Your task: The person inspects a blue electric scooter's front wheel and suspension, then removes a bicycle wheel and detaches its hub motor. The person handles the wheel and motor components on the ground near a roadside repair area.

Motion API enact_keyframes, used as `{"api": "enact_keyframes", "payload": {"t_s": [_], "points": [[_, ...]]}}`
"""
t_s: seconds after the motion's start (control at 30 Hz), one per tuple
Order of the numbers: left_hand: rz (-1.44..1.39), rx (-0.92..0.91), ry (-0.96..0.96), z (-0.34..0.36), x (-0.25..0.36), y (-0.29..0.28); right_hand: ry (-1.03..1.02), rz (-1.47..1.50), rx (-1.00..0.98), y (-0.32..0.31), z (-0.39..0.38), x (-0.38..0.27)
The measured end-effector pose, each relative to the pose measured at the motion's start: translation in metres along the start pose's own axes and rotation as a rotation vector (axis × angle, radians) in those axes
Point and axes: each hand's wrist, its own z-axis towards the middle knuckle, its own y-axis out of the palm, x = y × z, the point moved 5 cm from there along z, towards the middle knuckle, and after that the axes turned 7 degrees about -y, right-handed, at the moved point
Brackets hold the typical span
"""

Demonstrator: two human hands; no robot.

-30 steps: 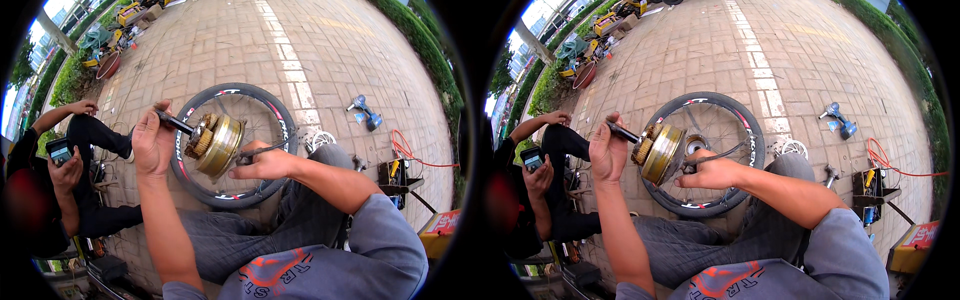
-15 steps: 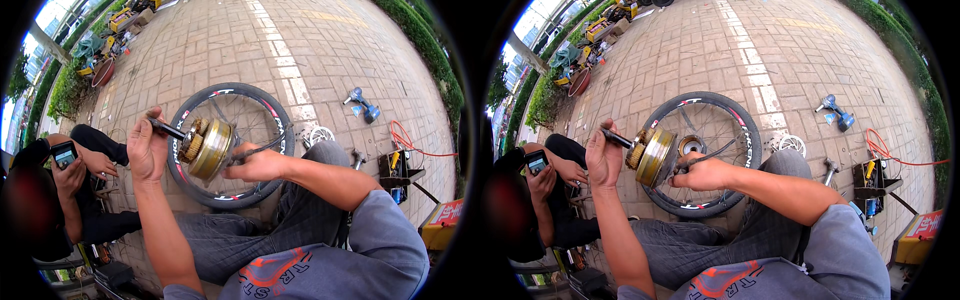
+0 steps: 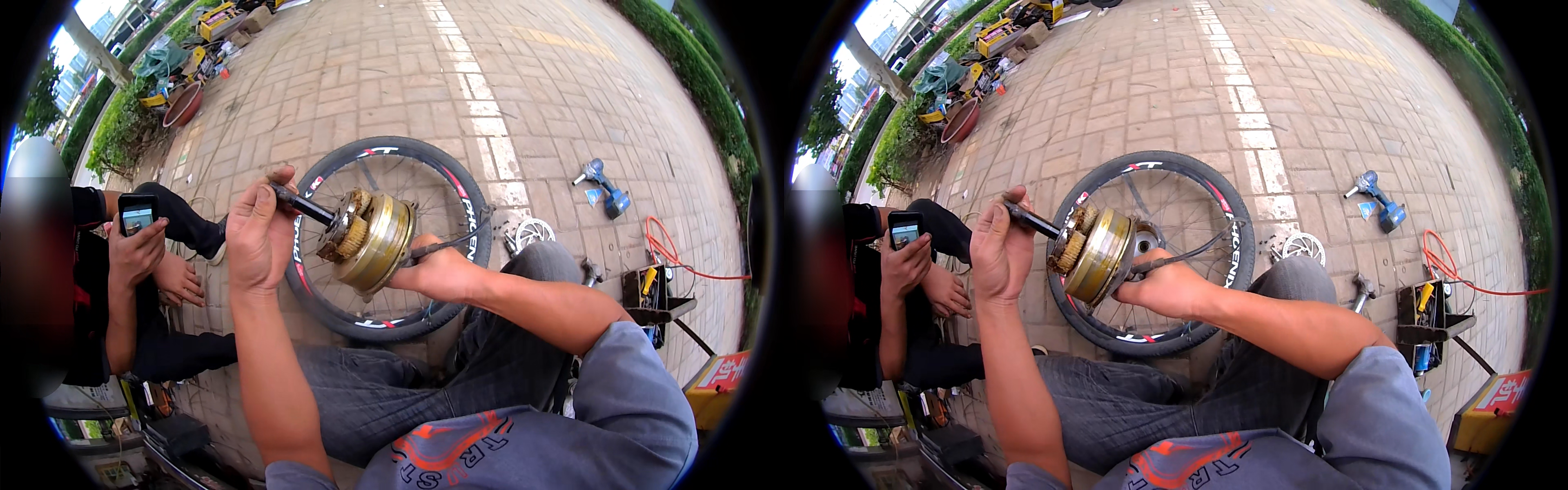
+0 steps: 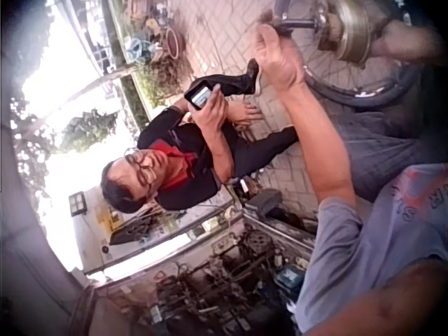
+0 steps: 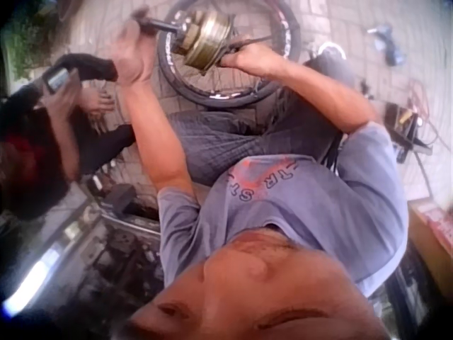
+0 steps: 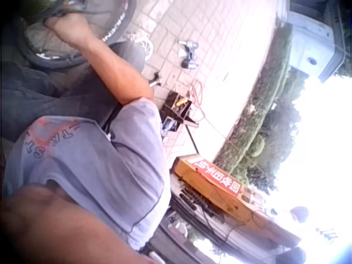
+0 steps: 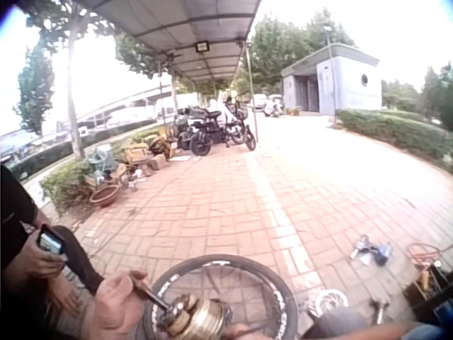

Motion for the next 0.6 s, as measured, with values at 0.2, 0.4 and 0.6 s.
{"api": "enact_keyframes", "payload": {"t_s": [0.2, 0.4, 0.6], "points": [[0.007, -0.019, 0.005, -0.001, 0.005, 0.007, -0.152, -0.11, 0.152, -0.003, 0.002, 0.009], [0.112, 0.13, -0.026, 0.0, 0.008, -0.001, -0.201, -0.254, 0.261, -0.011, 0.003, 0.003], [0.291, 0.308, -0.122, -0.002, 0.0, -0.023, -0.106, -0.417, 0.306, -0.02, 0.005, -0.005]]}}
